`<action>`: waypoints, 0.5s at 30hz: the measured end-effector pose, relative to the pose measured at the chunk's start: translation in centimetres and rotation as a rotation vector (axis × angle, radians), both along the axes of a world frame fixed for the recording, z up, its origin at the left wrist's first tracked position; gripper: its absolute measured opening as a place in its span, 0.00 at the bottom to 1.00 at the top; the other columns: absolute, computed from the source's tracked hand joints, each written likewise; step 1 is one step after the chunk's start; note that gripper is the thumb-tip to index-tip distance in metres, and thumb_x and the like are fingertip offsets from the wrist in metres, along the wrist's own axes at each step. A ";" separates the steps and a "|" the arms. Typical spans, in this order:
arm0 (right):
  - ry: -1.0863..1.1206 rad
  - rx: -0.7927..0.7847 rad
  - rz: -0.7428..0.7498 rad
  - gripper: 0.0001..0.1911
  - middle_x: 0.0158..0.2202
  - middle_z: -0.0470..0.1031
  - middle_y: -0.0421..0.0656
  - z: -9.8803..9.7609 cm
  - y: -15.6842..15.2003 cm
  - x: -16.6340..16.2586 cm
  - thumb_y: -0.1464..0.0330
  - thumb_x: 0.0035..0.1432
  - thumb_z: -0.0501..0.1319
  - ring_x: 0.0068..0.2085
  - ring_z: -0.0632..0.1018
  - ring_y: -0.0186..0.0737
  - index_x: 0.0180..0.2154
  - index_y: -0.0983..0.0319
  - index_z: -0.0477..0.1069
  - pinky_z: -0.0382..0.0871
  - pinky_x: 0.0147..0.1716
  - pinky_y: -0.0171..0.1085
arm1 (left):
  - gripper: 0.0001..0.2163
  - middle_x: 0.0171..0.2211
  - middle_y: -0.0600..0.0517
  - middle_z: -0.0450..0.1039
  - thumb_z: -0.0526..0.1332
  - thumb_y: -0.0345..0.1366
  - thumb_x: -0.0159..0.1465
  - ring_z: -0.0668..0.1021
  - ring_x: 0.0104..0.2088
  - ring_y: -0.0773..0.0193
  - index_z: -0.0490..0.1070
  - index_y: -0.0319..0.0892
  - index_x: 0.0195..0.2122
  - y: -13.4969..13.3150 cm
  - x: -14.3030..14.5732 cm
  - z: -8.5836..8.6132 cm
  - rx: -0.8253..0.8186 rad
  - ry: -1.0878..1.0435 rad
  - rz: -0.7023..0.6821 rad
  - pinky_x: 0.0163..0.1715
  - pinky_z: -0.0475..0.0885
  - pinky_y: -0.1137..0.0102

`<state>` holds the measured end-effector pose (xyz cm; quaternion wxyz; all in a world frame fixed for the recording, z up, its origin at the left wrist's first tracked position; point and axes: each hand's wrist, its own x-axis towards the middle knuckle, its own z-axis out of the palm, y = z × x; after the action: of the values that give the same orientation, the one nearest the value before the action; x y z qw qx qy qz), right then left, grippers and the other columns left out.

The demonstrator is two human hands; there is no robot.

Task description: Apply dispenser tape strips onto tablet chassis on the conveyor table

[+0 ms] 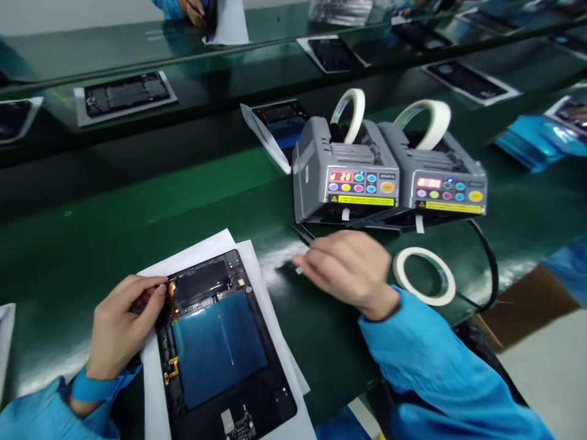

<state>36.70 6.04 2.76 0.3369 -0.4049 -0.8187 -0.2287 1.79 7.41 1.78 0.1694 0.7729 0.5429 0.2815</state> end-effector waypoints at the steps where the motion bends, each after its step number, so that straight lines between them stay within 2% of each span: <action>1: -0.028 0.053 -0.111 0.08 0.29 0.74 0.41 -0.1 -0.4 1.5 0.70 0.53 0.68 0.30 0.74 0.37 0.32 0.60 0.69 0.68 0.30 0.37 | 0.07 0.30 0.54 0.69 0.57 0.36 0.64 0.70 0.26 0.68 0.74 0.42 0.37 0.0 0.0 -0.1 -0.009 -0.005 -0.003 0.27 0.67 0.72; 3: -0.055 0.104 -0.299 0.09 0.31 0.75 0.43 -0.6 -0.7 4.1 0.69 0.54 0.67 0.32 0.74 0.41 0.37 0.58 0.70 0.68 0.32 0.39 | 0.08 0.30 0.54 0.70 0.57 0.37 0.64 0.70 0.26 0.69 0.74 0.42 0.37 0.0 -0.1 -0.2 -0.020 -0.009 -0.002 0.27 0.67 0.72; 5: -0.063 0.066 -0.397 0.09 0.35 0.75 0.45 -1.5 -0.7 5.8 0.67 0.57 0.64 0.36 0.74 0.44 0.41 0.58 0.70 0.68 0.34 0.41 | 0.08 0.30 0.53 0.70 0.56 0.37 0.64 0.70 0.26 0.69 0.74 0.42 0.36 0.0 0.0 -0.3 -0.020 -0.012 0.007 0.27 0.67 0.72; 9: -0.041 0.009 -0.429 0.10 0.37 0.75 0.48 -2.6 -0.2 6.4 0.67 0.59 0.62 0.38 0.74 0.46 0.43 0.59 0.72 0.67 0.36 0.43 | 0.08 0.29 0.53 0.69 0.56 0.36 0.64 0.69 0.26 0.68 0.73 0.41 0.36 0.0 0.1 -0.2 -0.002 -0.023 0.003 0.27 0.66 0.72; 15: 0.039 0.035 -0.443 0.07 0.35 0.75 0.46 -2.7 0.1 5.8 0.68 0.58 0.62 0.37 0.74 0.47 0.41 0.60 0.73 0.68 0.34 0.43 | 0.07 0.29 0.53 0.69 0.56 0.34 0.63 0.69 0.26 0.68 0.73 0.40 0.35 -0.4 0.1 -0.2 0.007 0.000 0.008 0.28 0.65 0.72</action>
<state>42.52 6.13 0.05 0.3011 -0.5733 -0.6991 -0.3032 1.92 7.05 1.58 0.1655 0.7714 0.5448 0.2841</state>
